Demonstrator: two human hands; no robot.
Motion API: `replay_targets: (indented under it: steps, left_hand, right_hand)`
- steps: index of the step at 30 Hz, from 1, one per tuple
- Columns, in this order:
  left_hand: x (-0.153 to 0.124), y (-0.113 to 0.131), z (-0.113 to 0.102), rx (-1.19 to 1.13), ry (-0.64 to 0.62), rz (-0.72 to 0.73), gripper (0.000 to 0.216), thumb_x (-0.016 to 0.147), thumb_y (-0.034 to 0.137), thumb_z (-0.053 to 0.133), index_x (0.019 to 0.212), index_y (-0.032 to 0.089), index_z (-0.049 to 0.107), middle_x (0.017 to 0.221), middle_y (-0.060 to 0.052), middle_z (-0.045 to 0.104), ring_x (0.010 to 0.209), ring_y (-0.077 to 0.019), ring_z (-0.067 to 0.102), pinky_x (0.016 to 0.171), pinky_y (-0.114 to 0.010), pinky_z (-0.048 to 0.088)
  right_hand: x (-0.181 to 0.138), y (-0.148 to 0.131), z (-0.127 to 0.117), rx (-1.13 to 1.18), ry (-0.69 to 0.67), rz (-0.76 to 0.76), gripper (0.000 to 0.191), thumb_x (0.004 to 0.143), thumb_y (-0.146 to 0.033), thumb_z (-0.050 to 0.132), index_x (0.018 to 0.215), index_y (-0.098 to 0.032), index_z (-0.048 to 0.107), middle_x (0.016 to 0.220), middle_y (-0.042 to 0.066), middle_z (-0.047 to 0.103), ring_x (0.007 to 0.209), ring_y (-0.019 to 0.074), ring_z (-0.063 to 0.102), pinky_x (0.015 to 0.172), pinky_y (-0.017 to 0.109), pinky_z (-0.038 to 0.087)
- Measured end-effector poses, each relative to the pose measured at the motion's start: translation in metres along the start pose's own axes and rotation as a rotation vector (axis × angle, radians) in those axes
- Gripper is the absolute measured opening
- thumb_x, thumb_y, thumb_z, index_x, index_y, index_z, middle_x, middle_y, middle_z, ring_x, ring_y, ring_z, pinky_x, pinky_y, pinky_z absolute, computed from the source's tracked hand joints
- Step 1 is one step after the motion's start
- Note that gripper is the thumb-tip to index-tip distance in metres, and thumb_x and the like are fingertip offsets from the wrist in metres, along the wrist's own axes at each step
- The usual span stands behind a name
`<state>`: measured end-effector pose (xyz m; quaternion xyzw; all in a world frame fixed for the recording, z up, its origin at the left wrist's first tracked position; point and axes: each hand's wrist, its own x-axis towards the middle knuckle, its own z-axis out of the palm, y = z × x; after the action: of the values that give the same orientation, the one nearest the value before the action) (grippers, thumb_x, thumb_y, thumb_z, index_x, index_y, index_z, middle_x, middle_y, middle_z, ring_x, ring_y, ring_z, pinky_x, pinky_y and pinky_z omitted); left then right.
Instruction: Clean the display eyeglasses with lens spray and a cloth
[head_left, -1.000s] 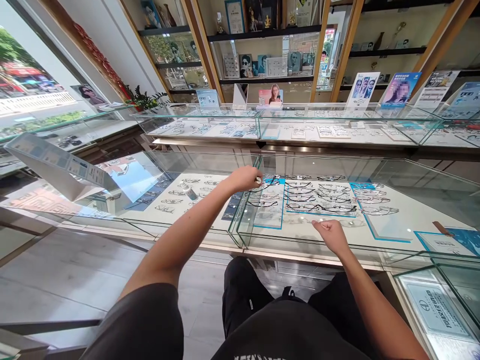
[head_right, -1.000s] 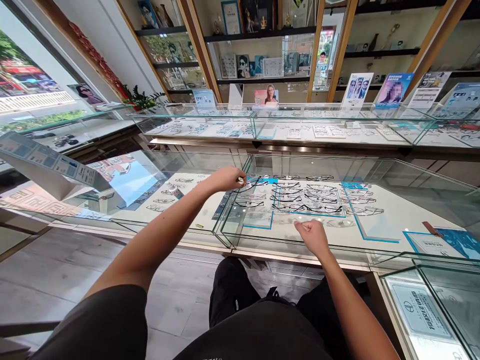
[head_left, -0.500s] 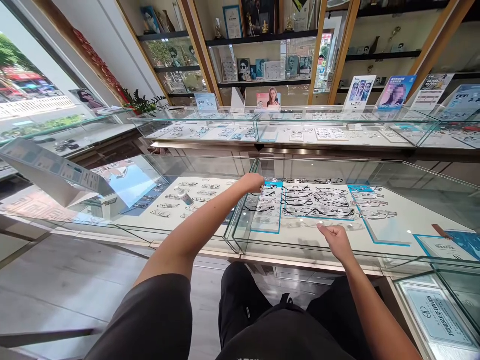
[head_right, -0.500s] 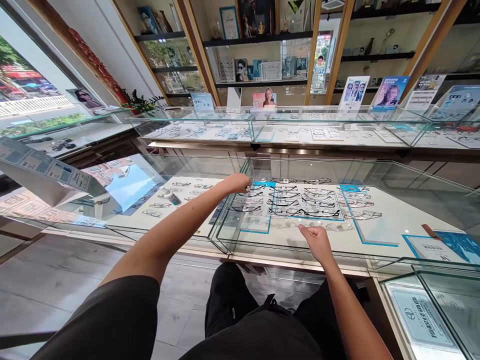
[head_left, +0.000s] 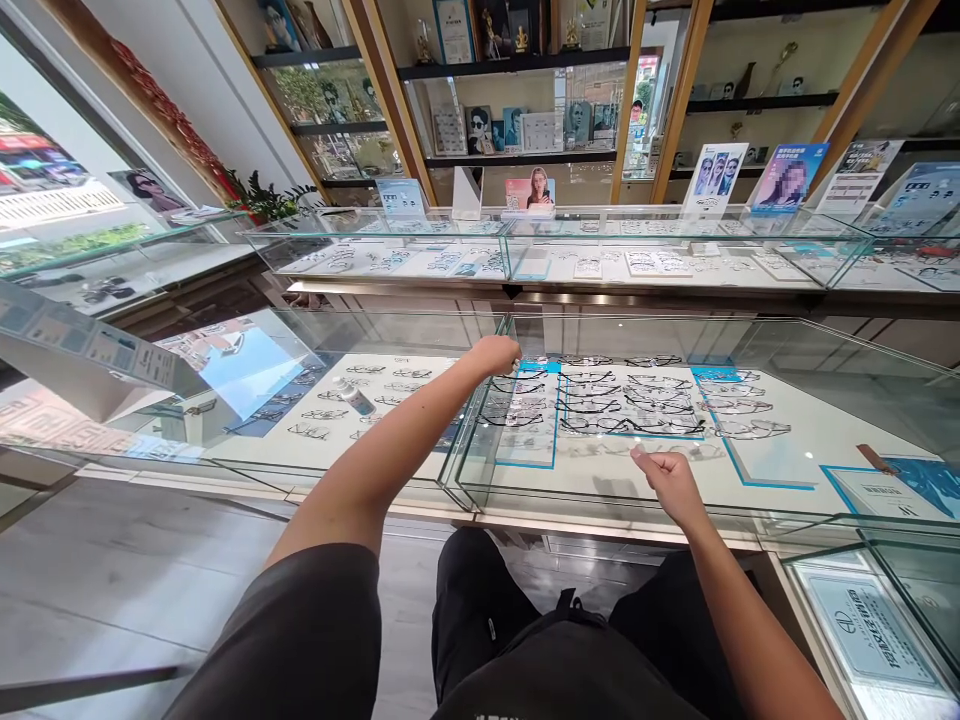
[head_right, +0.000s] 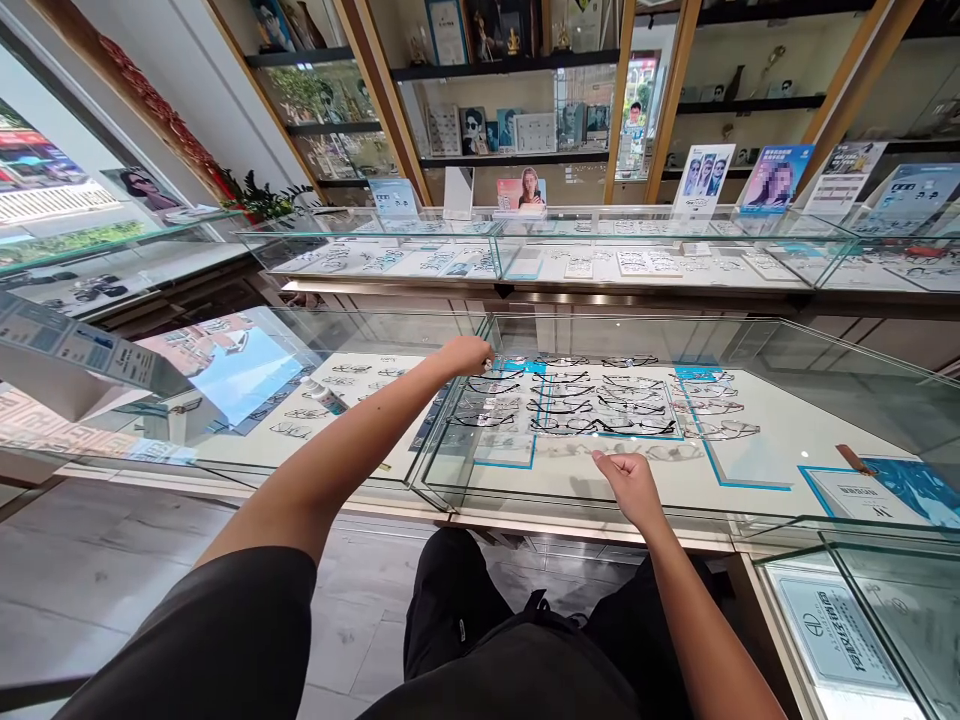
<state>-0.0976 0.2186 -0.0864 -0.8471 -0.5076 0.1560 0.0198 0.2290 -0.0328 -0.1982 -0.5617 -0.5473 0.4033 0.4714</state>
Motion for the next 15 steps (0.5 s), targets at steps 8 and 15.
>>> replay_targets:
  steps: [8, 15]
  left_hand:
    - [0.02, 0.002, 0.004, -0.038, -0.023, -0.004, 0.036, 0.084, 0.029, 0.075, 0.117, 0.02, 0.083, 0.119, -0.021, 0.079, 0.115, -0.0357, 0.073, 0.096, -0.04, 0.055]
    - [0.012, 0.007, -0.01, -0.072, 0.027, -0.023, 0.029, 0.08, 0.029, 0.079, 0.107, 0.019, 0.085, 0.113, -0.022, 0.08, 0.111, -0.0366, 0.074, 0.093, -0.04, 0.054]
  right_hand:
    - [0.0, 0.002, 0.0, 0.011, 0.015, 0.005, 0.07, 0.089, -0.074, 0.064, 0.052, -0.026, 0.029, 0.053, -0.006, 0.02, 0.055, 0.011, 0.019, 0.056, 0.033, 0.02]
    - [0.002, 0.005, 0.0, 0.01, 0.024, -0.012, 0.073, 0.089, -0.077, 0.063, 0.053, -0.027, 0.024, 0.053, -0.007, 0.018, 0.055, 0.0107, 0.018, 0.055, 0.032, 0.021]
